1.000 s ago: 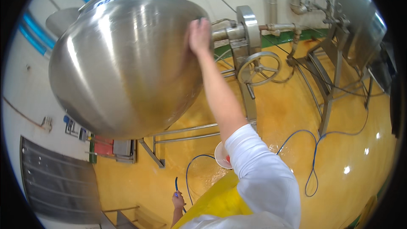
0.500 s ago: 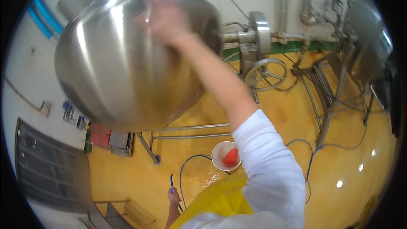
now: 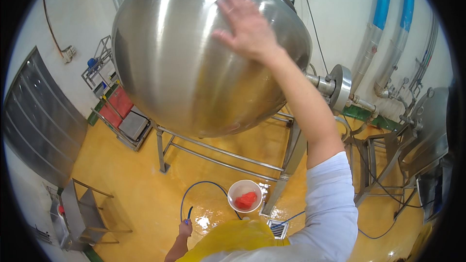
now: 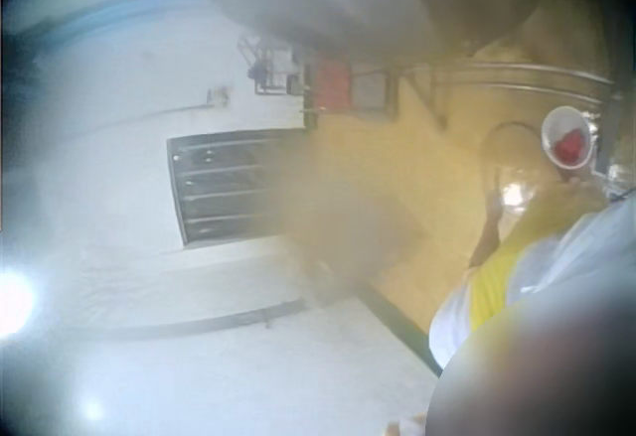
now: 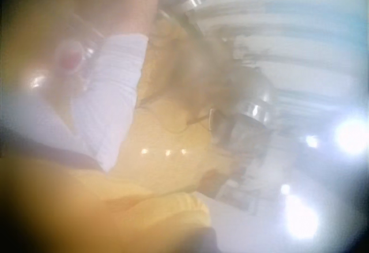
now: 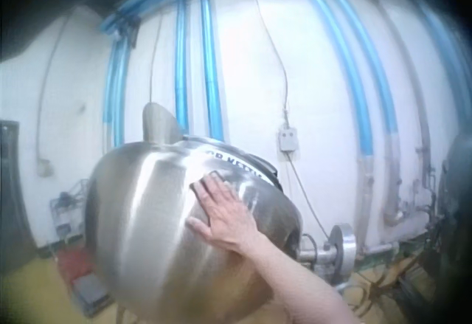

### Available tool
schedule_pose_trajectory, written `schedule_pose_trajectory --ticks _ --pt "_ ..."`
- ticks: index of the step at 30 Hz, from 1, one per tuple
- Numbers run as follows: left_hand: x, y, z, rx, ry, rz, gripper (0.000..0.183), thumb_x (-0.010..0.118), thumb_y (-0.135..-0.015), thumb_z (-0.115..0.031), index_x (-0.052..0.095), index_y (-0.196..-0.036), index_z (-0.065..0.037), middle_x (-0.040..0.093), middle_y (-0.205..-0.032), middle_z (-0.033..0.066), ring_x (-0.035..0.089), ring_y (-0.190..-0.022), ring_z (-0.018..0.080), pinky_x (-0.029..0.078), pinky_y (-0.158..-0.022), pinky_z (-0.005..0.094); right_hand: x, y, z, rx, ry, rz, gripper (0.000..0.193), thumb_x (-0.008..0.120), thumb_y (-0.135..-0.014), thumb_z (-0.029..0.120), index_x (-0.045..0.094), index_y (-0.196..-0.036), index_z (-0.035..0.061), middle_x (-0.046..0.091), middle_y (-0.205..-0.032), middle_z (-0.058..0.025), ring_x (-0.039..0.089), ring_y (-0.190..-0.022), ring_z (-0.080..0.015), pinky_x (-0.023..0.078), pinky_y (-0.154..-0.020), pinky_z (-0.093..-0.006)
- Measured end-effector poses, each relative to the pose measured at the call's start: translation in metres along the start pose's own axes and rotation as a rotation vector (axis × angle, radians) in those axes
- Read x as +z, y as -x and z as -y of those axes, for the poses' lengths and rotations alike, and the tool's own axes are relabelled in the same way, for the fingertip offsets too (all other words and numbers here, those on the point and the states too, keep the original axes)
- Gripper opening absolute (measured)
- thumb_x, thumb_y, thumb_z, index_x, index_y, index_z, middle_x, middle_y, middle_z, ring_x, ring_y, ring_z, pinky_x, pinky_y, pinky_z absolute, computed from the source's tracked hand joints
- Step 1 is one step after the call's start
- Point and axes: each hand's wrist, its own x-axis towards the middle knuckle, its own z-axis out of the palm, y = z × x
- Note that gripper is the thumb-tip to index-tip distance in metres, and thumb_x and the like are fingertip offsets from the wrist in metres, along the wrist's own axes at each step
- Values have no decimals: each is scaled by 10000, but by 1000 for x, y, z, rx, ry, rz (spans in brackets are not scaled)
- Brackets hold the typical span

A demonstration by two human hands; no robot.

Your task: The person scrubs the interior and exterior of a large stainless steel kettle using a sponge and a blue hose. They wipe the inside surface, then move around the kettle to scrub the outside and rinse it with water.

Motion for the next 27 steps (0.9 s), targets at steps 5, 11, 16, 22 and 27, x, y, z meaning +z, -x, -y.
schedule_pose_trajectory --ticks 5,11,16,22,27 --pt "37 -39 -23 154 -16 52 420 520 -1016 -390 690 -948 -12 708 -849 215 700 -742 376 558 -686 455 -1 -50 -61 563 88 -1 764 458 -986 582 462 -1437 -34 475 -1477 -262 408 -1412 -381 285 -1183 -479" --pt "42 -24 19 73 -42 73 458 493 -1004 -421 664 -914 -6 702 -870 255 682 -872 445 533 -798 519 42 -113 10 274 81 124 852 432 -965 661 408 -1501 0 406 -1548 -242 338 -1475 -351 239 -1218 -462" --pt "39 -33 32 58 -50 70 441 501 -1002 -392 679 -943 6 705 -866 255 689 -850 444 538 -788 526 57 -175 20 478 137 224 877 444 -951 659 418 -1489 -32 431 -1538 -227 360 -1468 -332 251 -1215 -457" --pt "22 -12 28 -33 -45 98 453 485 -1025 -388 655 -977 29 694 -806 236 692 -619 374 566 -591 480 74 -192 47 144 119 261 818 468 -953 623 443 -1482 0 451 -1535 -187 367 -1463 -330 251 -1220 -459" --pt "31 -19 55 58 -1 84 436 490 -1030 -384 638 -960 20 678 -752 221 659 -529 347 547 -502 455 34 -131 17 277 30 186 808 474 -964 603 426 -1495 -4 428 -1549 -204 355 -1472 -328 258 -1224 -423"
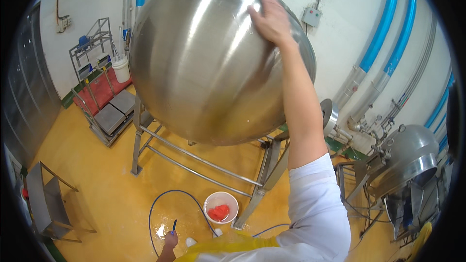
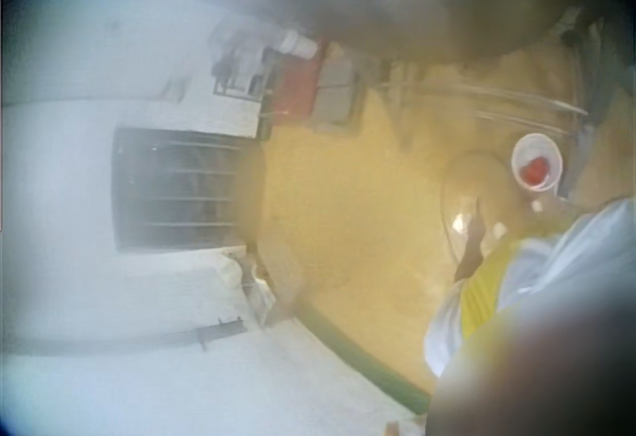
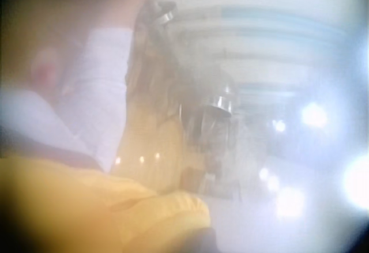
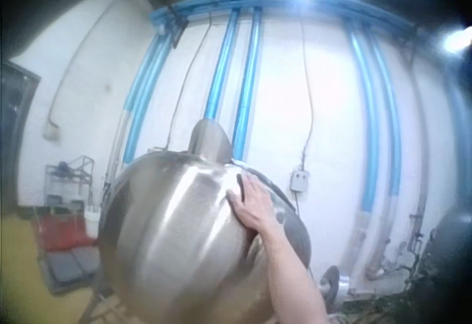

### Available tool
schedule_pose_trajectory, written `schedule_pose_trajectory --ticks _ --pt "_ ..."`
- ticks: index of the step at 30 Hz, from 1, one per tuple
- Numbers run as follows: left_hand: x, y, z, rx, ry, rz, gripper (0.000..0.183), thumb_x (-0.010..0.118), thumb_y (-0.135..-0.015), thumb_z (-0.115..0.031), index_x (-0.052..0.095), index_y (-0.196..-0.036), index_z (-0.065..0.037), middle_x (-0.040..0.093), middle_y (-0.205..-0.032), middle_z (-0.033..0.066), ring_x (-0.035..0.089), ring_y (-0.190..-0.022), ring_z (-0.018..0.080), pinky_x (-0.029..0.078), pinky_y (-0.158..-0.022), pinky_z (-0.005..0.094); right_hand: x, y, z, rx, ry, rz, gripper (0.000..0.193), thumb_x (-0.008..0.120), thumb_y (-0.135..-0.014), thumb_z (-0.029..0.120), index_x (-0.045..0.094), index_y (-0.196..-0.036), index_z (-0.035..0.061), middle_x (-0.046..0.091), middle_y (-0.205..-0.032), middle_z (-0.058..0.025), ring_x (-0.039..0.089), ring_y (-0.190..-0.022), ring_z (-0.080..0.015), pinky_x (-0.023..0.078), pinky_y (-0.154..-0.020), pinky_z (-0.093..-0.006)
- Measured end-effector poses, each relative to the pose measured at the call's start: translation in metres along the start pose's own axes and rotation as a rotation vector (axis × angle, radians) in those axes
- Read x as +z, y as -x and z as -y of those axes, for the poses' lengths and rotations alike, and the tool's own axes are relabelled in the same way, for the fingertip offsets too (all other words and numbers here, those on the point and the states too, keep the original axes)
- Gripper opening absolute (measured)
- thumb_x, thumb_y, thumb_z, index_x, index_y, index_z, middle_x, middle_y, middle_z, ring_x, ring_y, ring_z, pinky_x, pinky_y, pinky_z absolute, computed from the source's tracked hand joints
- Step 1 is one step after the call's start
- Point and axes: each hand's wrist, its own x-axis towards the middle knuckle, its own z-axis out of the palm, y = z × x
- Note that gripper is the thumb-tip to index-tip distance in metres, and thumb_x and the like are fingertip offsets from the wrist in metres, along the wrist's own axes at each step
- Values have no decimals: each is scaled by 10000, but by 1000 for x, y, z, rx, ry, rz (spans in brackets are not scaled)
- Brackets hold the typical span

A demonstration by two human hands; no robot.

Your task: The person scrubs the interior and exterior of a large stainless steel kettle using a sponge and a blue hose. They wipe the inside surface, then move around the kettle to scrub the outside and rinse it with water.

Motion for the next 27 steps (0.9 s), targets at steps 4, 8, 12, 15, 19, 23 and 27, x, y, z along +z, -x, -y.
schedule_pose_trajectory --ticks 4,8,12,15,19,23,27 --pt "-16 -17 -6 36 50 -62 429 497 -1030 -375 633 -913 14 670 -731 227 660 -552 359 548 -532 467 -27 87 -108 439 -94 -30 827 418 -988 621 394 -1511 -20 395 -1559 -248 326 -1486 -352 241 -1227 -408" --pt "-23 -27 -3 -47 165 -74 416 515 -1017 -376 691 -915 -13 691 -780 209 696 -681 369 560 -571 475 -25 94 -153 731 -113 -85 880 432 -964 653 464 -1399 -111 489 -1448 -317 431 -1403 -401 310 -1174 -454" --pt "-29 -20 35 -128 192 -159 425 505 -1023 -363 681 -930 13 685 -790 221 696 -677 370 570 -503 470 -10 22 -51 655 4 -77 891 473 -927 673 563 -1281 -139 555 -1367 -326 504 -1328 -423 348 -1146 -459" --pt "-24 -5 23 -205 250 -115 409 515 -1020 -363 655 -926 10 696 -815 248 697 -692 395 551 -634 487 7 -42 5 309 112 -9 884 487 -914 683 601 -1248 -127 581 -1344 -305 525 -1309 -411 366 -1135 -450" --pt "5 -1 42 -159 174 -175 392 527 -1008 -348 657 -924 12 697 -839 260 683 -797 442 535 -738 513 53 -88 89 -98 219 -26 873 506 -905 693 594 -1277 -92 576 -1355 -278 508 -1328 -370 374 -1128 -447" --pt "33 18 69 -235 249 -97 396 533 -1005 -355 658 -911 9 698 -840 254 677 -799 451 527 -732 520 114 -15 205 -421 150 132 897 548 -891 681 502 -1390 -63 447 -1510 -232 406 -1423 -333 314 -1184 -438" --pt "34 0 66 -156 223 -97 399 535 -1006 -359 653 -883 3 695 -820 243 679 -788 437 525 -719 511 160 144 234 -858 412 379 918 476 -931 678 372 -1516 -21 329 -1620 -158 288 -1509 -280 161 -1265 -412"
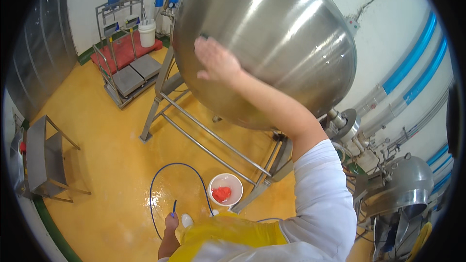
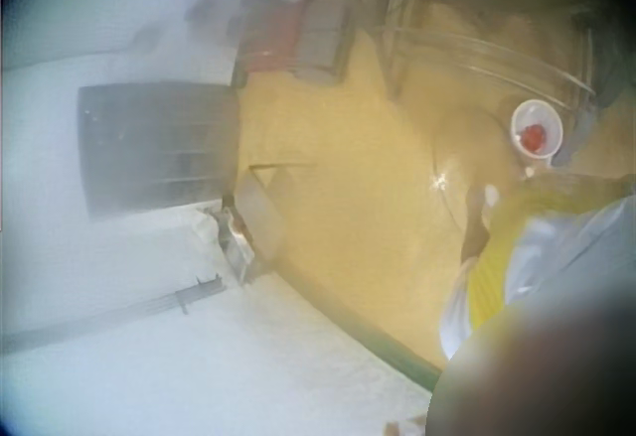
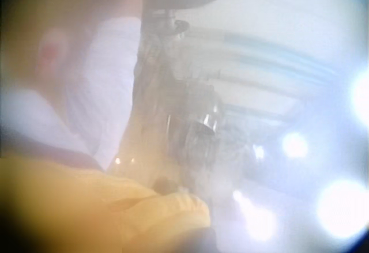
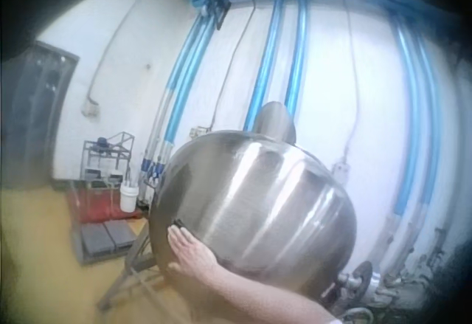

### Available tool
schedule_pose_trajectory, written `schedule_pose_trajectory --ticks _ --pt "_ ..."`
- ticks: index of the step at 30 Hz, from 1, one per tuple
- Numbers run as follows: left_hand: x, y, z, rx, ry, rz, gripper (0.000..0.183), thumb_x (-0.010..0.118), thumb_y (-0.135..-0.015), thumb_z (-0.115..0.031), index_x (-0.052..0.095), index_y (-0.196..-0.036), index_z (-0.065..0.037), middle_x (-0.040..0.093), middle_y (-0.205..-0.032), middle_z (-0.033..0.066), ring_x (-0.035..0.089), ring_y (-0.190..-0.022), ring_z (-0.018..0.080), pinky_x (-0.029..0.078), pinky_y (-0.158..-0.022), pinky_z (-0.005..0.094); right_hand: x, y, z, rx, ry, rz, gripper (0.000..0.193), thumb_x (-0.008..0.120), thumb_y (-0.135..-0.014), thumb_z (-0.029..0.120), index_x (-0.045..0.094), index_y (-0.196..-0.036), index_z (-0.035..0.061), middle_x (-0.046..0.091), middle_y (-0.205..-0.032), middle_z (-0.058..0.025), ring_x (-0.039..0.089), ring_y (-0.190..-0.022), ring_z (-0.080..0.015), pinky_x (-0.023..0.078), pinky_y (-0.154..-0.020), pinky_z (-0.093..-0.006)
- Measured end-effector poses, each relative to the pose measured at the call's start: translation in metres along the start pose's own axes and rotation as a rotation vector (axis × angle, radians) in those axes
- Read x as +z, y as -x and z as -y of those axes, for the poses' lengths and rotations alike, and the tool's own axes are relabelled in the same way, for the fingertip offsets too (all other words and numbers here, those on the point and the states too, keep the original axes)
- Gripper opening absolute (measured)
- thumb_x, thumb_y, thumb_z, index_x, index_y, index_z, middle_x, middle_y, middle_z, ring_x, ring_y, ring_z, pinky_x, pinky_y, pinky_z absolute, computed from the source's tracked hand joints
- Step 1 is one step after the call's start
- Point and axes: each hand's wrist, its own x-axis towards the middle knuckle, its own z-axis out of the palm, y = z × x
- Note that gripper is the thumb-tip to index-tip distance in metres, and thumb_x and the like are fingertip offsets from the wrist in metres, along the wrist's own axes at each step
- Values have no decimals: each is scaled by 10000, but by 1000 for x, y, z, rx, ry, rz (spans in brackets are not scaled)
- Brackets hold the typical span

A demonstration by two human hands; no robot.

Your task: The person scrubs the interior and exterior of a large stainless steel kettle using a sponge and a blue hose. They wipe the inside surface, then move around the kettle to scrub the outside and rinse it with water.

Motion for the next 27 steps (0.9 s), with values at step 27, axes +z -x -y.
schedule_pose_trajectory --ticks 27 --pt "-88 -37 -37 118 -20 -108 418 507 -1032 -341 650 -874 18 673 -759 190 671 -678 348 542 -579 476 -7 254 -140 1136 -215 -506 860 472 -980 626 315 -1554 5 285 -1621 -225 237 -1525 -346 167 -1245 -478"
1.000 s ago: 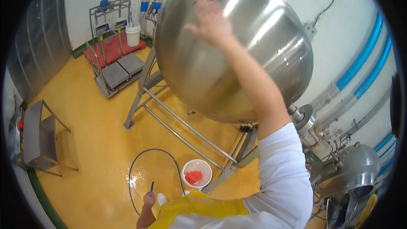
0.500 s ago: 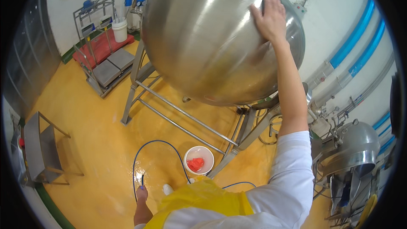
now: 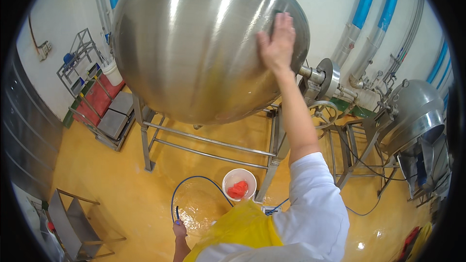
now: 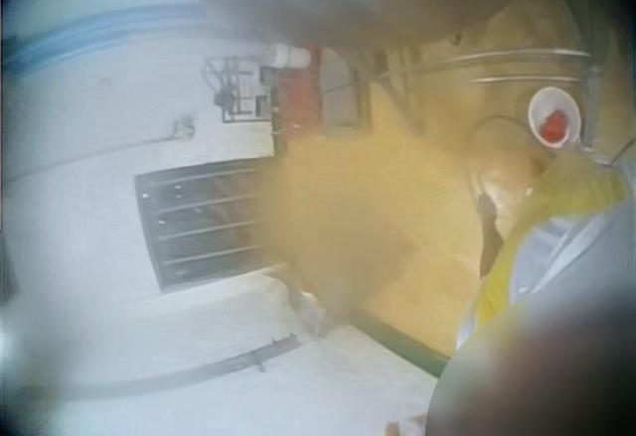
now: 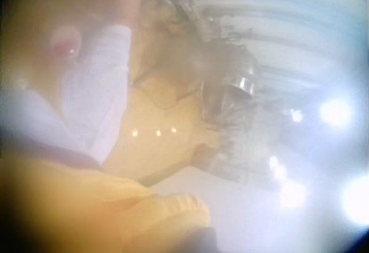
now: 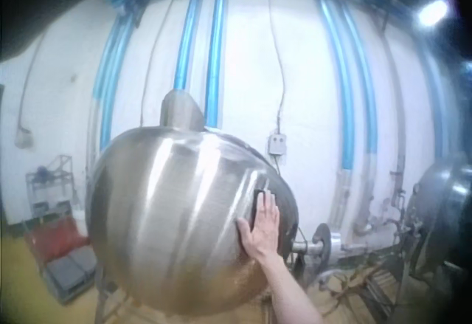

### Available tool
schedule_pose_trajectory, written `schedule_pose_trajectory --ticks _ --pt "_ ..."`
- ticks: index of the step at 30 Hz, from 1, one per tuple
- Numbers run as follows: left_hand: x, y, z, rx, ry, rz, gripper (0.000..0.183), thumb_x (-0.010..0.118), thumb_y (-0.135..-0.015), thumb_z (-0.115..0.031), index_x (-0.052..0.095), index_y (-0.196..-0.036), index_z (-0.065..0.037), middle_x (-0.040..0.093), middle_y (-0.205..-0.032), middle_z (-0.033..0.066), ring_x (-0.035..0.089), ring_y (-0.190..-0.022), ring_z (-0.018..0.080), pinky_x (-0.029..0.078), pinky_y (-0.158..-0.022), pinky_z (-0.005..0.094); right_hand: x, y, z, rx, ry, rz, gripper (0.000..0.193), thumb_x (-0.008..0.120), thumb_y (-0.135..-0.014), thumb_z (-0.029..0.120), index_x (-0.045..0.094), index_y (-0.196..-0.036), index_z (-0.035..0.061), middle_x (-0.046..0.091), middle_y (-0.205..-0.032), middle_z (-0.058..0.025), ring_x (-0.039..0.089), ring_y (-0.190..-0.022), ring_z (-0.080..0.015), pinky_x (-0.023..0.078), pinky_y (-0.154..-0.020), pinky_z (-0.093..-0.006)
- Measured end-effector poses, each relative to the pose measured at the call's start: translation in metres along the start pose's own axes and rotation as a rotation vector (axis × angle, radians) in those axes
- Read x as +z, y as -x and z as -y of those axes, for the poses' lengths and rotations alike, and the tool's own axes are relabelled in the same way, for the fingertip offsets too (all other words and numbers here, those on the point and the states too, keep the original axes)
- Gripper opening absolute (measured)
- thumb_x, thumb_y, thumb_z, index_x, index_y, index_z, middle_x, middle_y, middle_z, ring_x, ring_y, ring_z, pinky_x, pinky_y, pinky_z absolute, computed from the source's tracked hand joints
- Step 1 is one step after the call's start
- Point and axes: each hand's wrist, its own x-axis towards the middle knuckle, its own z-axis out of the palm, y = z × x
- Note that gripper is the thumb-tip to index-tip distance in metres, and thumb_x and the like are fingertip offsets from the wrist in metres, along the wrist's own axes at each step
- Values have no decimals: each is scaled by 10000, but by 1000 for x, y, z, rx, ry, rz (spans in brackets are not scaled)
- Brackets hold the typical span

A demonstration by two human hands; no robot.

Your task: The person scrubs the interior and exterior of a large stainless steel kettle using a sponge and a blue hose. They wipe the inside surface, then move around the kettle to scrub the outside and rinse it with water.

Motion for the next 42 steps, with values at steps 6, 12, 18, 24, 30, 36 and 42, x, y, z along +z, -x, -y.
schedule_pose_trajectory --ticks 6,12,18,24,30,36,42 --pt "0 37 -59 -115 26 110 416 521 -1020 -351 672 -884 12 690 -774 183 684 -719 335 547 -670 474 13 -33 -214 856 -276 97 835 346 -1035 578 408 -1436 -152 462 -1475 -319 402 -1420 -437 298 -1195 -442" --pt "1 26 17 47 -259 50 404 532 -1000 -349 699 -956 16 714 -857 202 700 -773 357 562 -672 484 9 44 14 -16 -28 -31 808 508 -994 516 309 -1540 -46 273 -1612 -272 215 -1521 -417 159 -1221 -559" --pt "-3 44 -79 -49 -64 128 403 518 -1025 -346 683 -906 1 660 -727 149 653 -624 290 541 -555 430 12 121 -71 217 -125 -80 827 509 -1003 521 257 -1562 -34 243 -1619 -277 196 -1524 -415 156 -1239 -515" --pt "6 40 -72 76 -154 169 403 518 -1027 -353 688 -904 -9 682 -746 166 675 -652 310 560 -561 436 59 234 -93 1218 -619 -85 882 274 -1059 574 108 -1546 -143 80 -1648 -308 59 -1550 -397 44 -1263 -423" --pt "-2 46 -31 120 -374 68 396 539 -1011 -316 686 -873 25 715 -804 212 695 -778 361 541 -745 465 1 106 -10 336 -376 -74 713 501 -1024 359 270 -1542 -73 249 -1595 -330 195 -1504 -475 140 -1223 -525" --pt "-17 20 -53 72 -212 103 402 528 -1023 -319 678 -897 32 709 -786 197 693 -752 347 533 -717 453 19 -4 -117 365 -239 -107 733 417 -1033 526 383 -1502 -37 371 -1557 -281 305 -1479 -415 217 -1210 -530" --pt "-12 38 -63 232 -206 76 405 516 -1029 -355 675 -938 6 700 -788 203 691 -685 323 557 -628 463 50 127 -158 1256 -629 -130 752 339 -1046 526 392 -1471 -92 421 -1521 -289 388 -1428 -408 303 -1172 -466"
